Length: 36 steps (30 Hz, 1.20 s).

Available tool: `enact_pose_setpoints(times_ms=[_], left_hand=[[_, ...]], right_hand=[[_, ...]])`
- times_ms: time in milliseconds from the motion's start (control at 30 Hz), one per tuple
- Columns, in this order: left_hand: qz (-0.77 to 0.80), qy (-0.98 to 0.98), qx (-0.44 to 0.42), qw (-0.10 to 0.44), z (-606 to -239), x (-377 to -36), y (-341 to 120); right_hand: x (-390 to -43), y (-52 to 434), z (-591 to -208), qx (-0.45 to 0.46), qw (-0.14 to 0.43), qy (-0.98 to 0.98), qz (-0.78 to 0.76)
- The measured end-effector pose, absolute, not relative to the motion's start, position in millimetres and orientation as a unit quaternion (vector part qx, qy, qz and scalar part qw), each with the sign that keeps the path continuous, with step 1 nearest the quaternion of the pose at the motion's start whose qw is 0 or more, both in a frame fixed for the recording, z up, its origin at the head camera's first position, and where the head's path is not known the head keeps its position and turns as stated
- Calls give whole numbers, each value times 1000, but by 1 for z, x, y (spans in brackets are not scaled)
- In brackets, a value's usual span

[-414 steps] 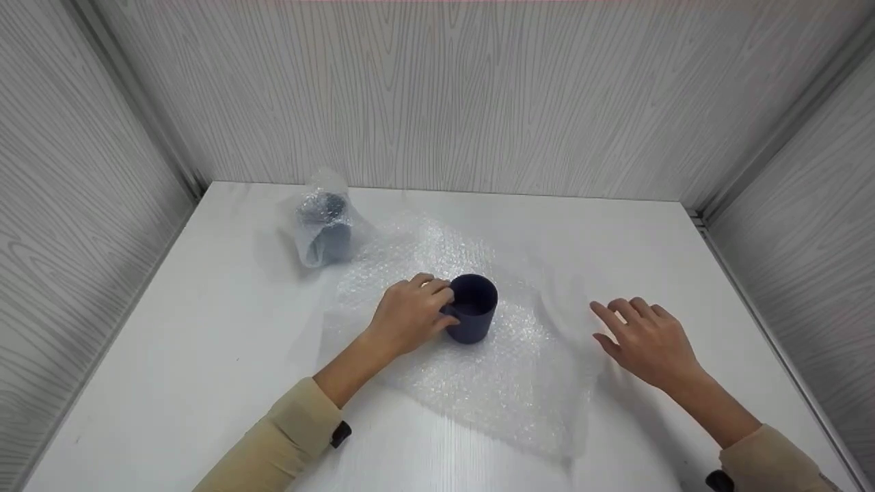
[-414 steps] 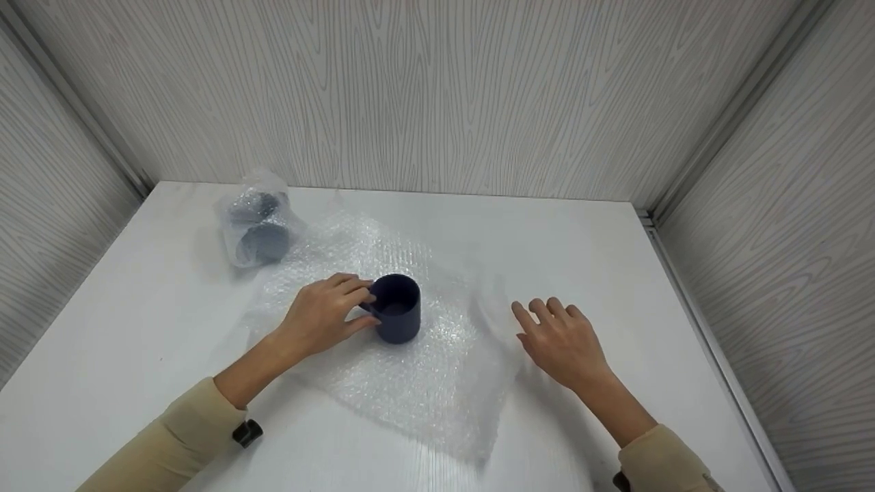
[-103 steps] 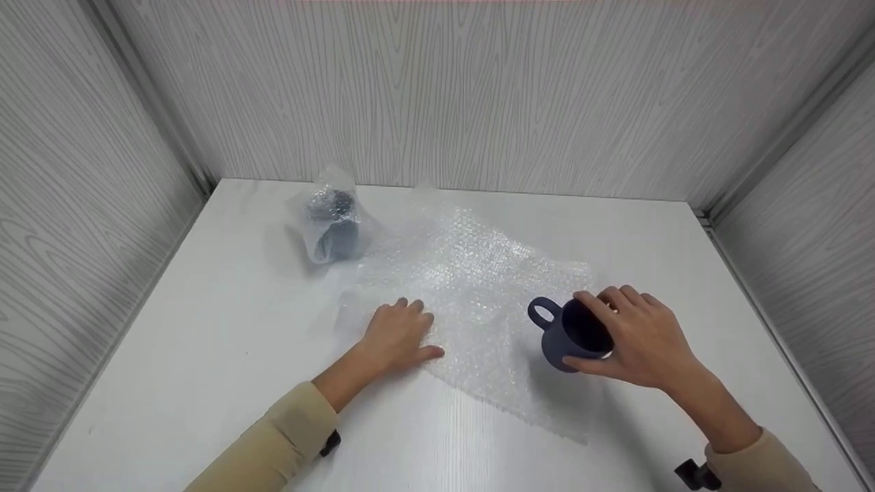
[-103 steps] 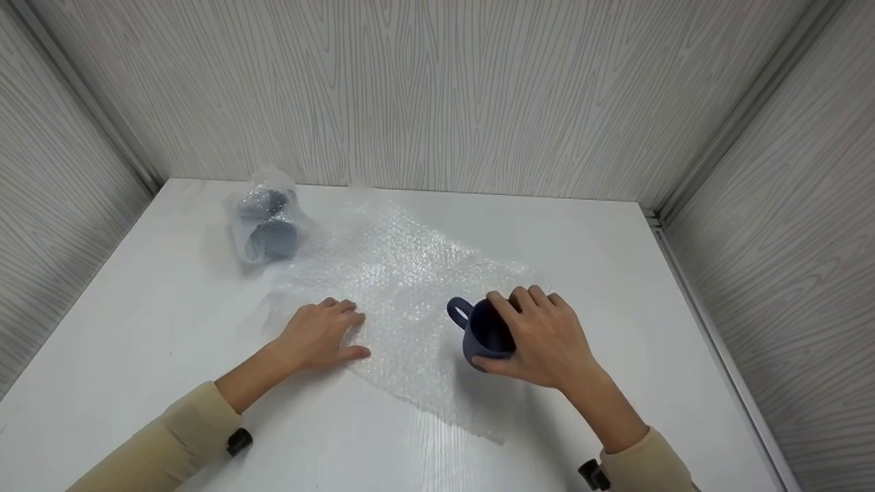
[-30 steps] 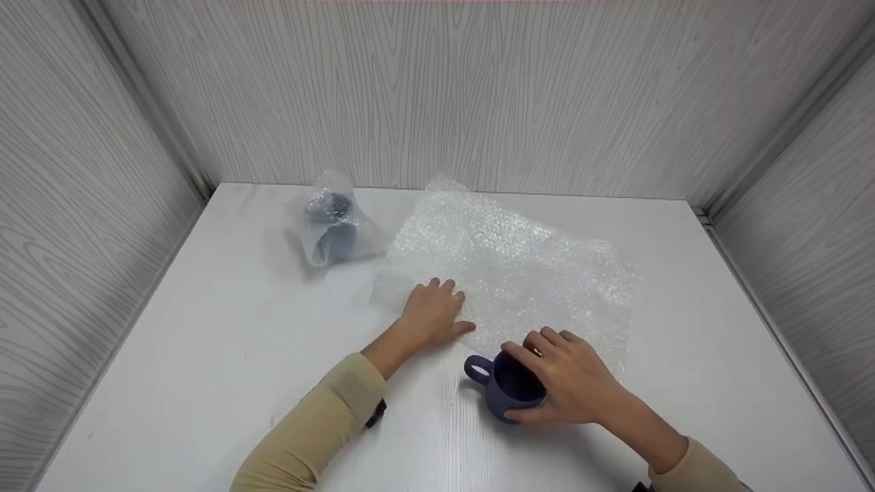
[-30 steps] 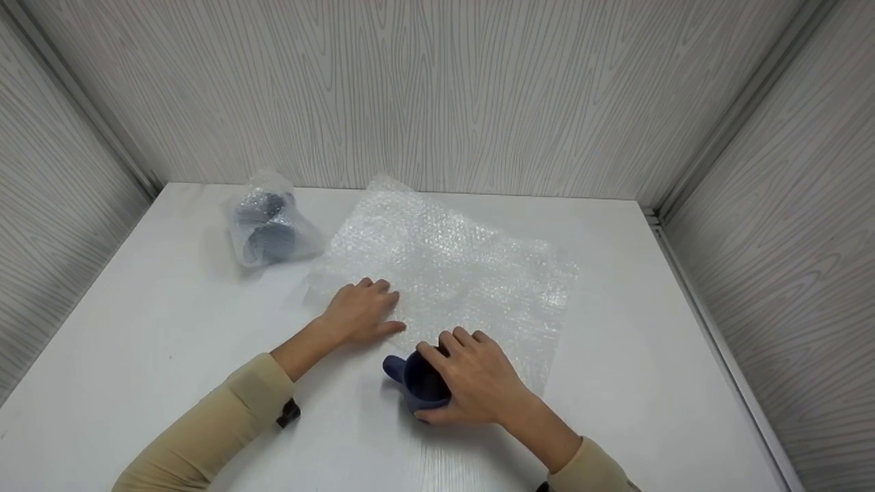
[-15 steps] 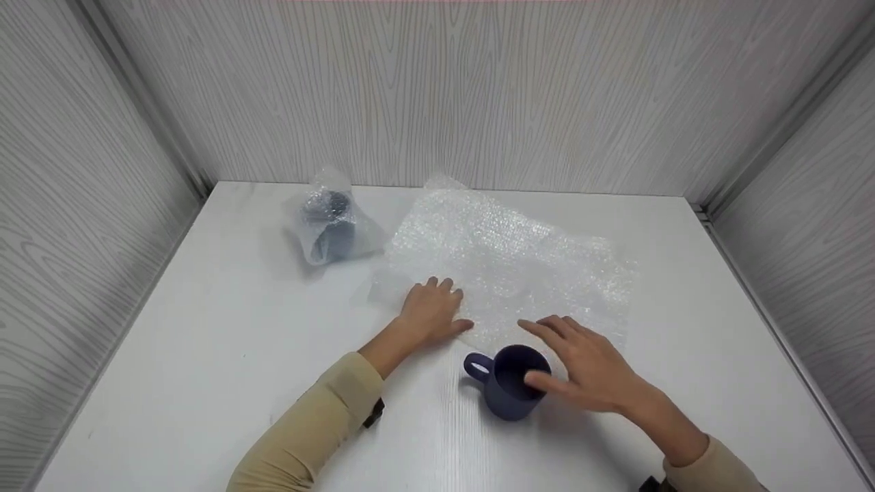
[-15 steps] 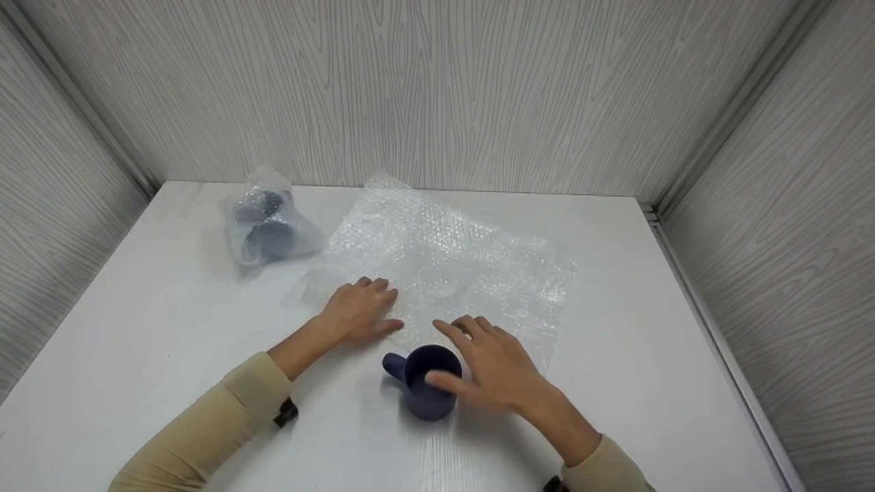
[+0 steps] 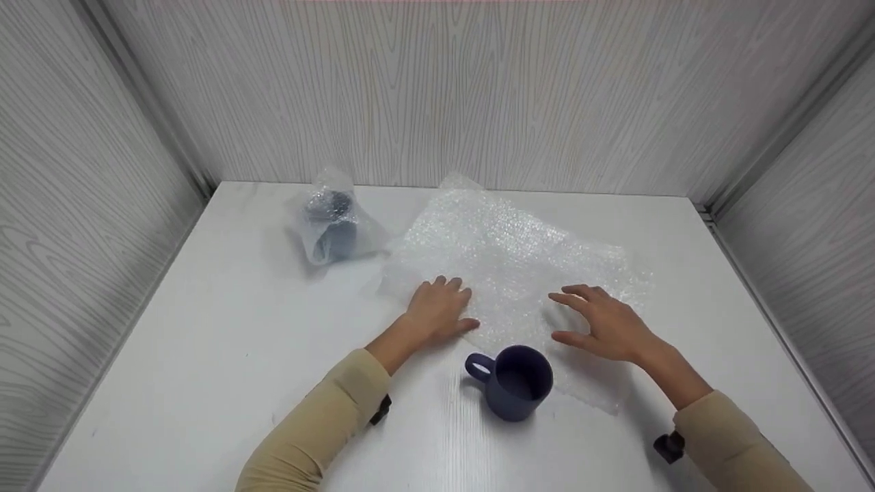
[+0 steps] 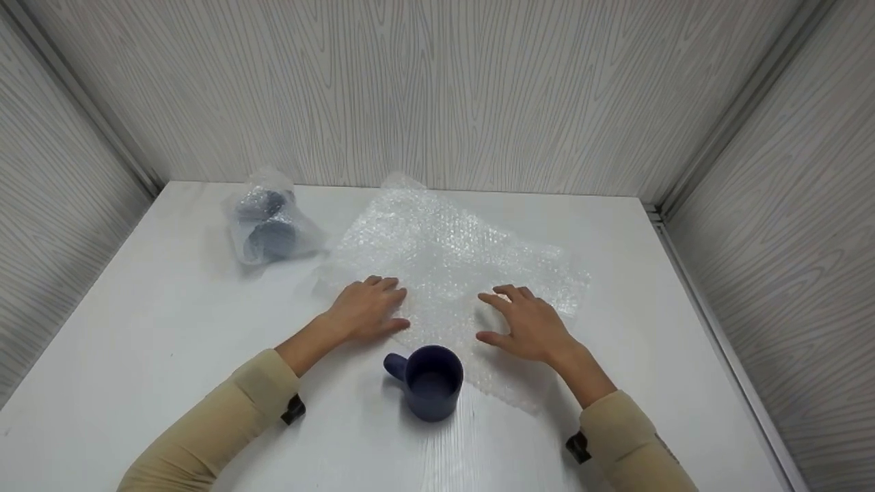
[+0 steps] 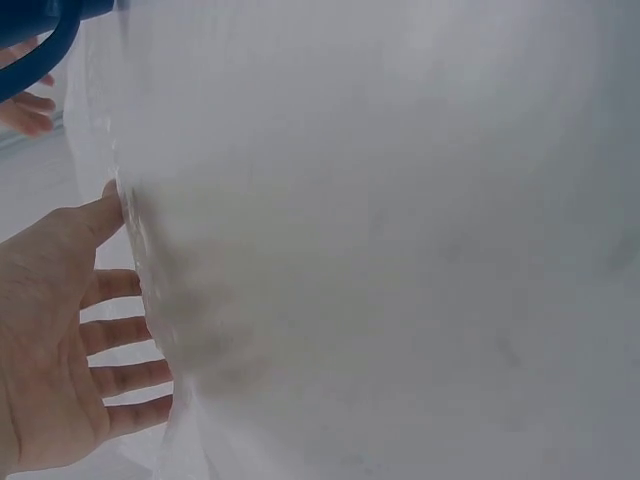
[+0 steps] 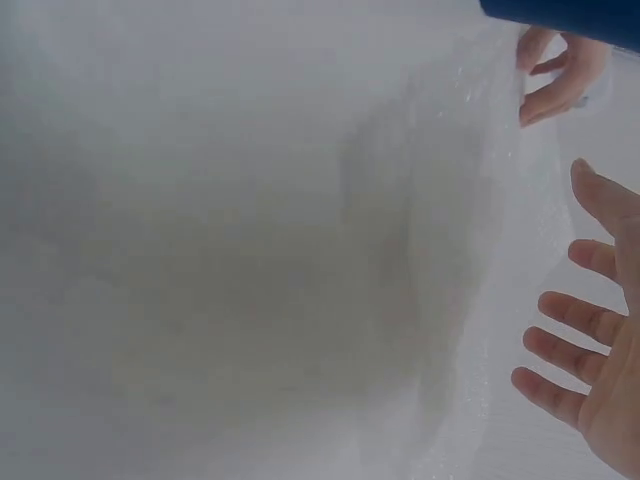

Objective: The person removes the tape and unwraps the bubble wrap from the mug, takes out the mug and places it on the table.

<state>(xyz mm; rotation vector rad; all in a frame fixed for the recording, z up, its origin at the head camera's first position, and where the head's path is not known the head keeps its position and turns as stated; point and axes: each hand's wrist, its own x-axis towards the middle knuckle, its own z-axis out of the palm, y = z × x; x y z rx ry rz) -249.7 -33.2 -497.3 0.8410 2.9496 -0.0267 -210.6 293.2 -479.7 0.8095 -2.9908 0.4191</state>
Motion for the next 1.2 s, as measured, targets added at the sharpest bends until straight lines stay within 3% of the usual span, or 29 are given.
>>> enact_pose_setpoints(times_ms=[367,767,1200], left_hand=[[-4,965,253,62,-499,-250,-34],[23,965,249,78,-488,-243,-44],[69,957,280,31,-477,-224,-65]], right_hand=[[-223,316,-491,264,-82,-955,109],[-217,313,-479,245,-87,-963,77],[-201,341,-481,187,-67,-979,51]])
